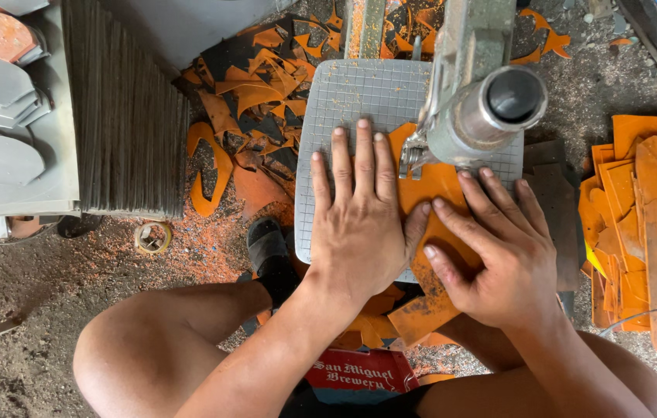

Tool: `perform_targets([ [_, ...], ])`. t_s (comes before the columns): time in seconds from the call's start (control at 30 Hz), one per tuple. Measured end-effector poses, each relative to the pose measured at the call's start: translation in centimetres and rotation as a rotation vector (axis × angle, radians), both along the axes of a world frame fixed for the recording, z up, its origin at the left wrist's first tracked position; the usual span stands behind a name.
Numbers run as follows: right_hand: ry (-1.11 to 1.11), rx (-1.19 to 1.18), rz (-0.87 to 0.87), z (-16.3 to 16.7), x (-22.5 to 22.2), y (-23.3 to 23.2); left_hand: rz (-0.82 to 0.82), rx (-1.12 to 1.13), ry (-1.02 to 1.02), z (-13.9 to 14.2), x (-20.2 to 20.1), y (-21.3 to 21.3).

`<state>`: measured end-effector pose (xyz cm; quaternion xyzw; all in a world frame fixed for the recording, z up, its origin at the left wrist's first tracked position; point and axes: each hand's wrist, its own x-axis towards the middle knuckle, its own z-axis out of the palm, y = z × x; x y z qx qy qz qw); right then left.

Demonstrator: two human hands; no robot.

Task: The person uses a vertical cutting machine to cut orange and brown flexible material sheets. They guide the material under the blade, rotate and reposition the sheets, and remove cut pieces to the side.

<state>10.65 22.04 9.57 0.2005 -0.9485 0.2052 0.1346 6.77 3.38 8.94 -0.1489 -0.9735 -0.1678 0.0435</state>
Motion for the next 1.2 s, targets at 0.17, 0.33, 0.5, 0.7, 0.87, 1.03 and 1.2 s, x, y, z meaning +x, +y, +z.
perform_targets([
  [0.17,-0.001,-0.011,-0.004,0.0,-0.4,0.1,-0.008,-0.015,-0.021,0.0,-0.7,0.0],
  [0.33,0.005,-0.004,-0.009,-0.1,-0.9,0.2,0.0,-0.015,-0.017,-0.1,-1.1,0.2],
  [0.5,0.011,0.008,-0.017,-0.4,-1.1,0.4,0.005,-0.021,-0.004,0.1,-1.5,0.3],
  [0.7,0.015,0.037,-0.057,-0.4,-1.1,-0.2,-0.033,-0.063,-0.022,-0.6,-2.3,0.0],
  [0.87,0.043,0.043,-0.128,-0.3,-0.6,-1.7,-0.121,-0.073,0.024,1.0,-3.5,-1.1],
  [1.03,0.032,0.041,-0.155,-0.8,-0.4,-1.9,-0.034,0.119,0.02,4.1,4.3,-1.8],
  [1.2,-0.022,0.015,-0.091,-0.2,-0.3,-1.7,-0.036,0.199,0.021,1.9,9.7,-0.6],
])
